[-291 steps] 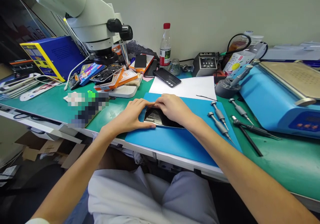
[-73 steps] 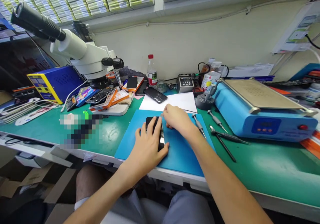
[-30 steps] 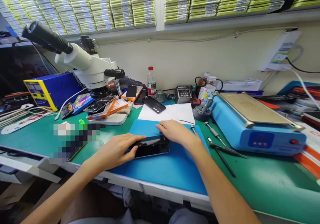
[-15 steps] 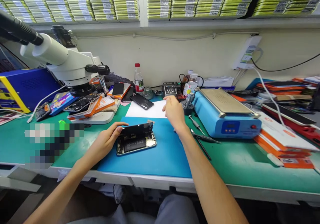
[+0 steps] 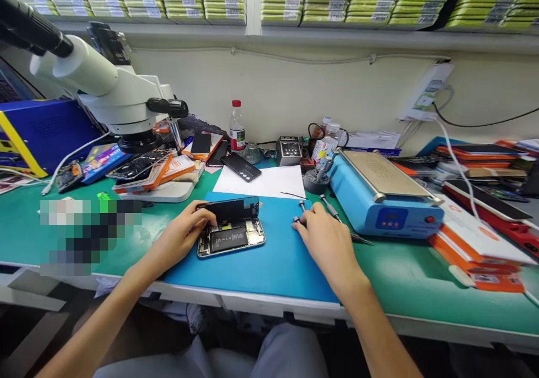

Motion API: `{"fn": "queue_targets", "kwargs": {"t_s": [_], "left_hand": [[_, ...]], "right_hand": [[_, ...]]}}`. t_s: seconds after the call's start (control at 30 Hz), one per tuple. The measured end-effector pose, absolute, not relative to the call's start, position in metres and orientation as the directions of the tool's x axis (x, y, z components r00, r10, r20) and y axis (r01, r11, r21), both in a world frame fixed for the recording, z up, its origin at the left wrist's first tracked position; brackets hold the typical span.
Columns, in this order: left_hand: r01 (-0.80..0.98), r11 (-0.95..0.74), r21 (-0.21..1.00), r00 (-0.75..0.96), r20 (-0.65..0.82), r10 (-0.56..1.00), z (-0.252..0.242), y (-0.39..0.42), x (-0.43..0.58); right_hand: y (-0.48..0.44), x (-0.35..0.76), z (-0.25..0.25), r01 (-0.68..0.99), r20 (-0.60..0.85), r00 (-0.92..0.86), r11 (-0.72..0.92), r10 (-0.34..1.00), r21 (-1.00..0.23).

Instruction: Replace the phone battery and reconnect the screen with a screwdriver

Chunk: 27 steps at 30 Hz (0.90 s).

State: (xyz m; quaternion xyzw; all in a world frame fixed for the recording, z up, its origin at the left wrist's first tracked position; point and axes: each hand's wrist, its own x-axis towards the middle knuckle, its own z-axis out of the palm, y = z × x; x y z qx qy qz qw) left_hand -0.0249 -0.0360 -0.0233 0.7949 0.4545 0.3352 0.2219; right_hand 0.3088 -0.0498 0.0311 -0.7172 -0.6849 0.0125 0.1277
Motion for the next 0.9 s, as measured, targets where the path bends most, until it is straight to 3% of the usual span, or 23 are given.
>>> {"fn": "queue_targets", "kwargs": {"t_s": [0.1,0.2,0.3,0.47,0.7,0.9], "left_hand": [[0.588,-0.455,0.669,0.366,0.282,0.887,-0.021,-0.035,-0.026],[0.559,-0.442,0.702,0.369,0.266,0.89,-0.021,-0.035,-0.025],[0.539,-0.46,0.705,0.387,0.278,0.879,-0.023,-0.034,-0.024],[0.563,-0.46,0.687,0.377,0.281,0.882,-0.024,-0.034,-0.026],[0.623,-0.472,0.624,0.362,0.305,0.881,-0.022,-0.036,-0.027],[0.609,-0.498,0.617,0.378,0.326,0.866,-0.022,-0.035,-0.03]], "right_hand": [[-0.057,0.304,0.022,0.959,0.261,-0.009,0.083,0.965,-0.272],[-0.056,0.296,0.02,0.839,0.416,-0.03,0.249,0.909,-0.483],[-0.054,0.287,0.017,0.706,0.416,-0.065,0.336,0.907,-0.623],[-0.052,0.28,0.004,0.645,0.372,-0.064,0.323,0.926,-0.692],[-0.053,0.281,-0.001,0.659,0.377,0.009,0.278,0.926,-0.699],[-0.045,0.283,-0.005,0.518,0.378,0.144,0.256,0.914,-0.816]]}}
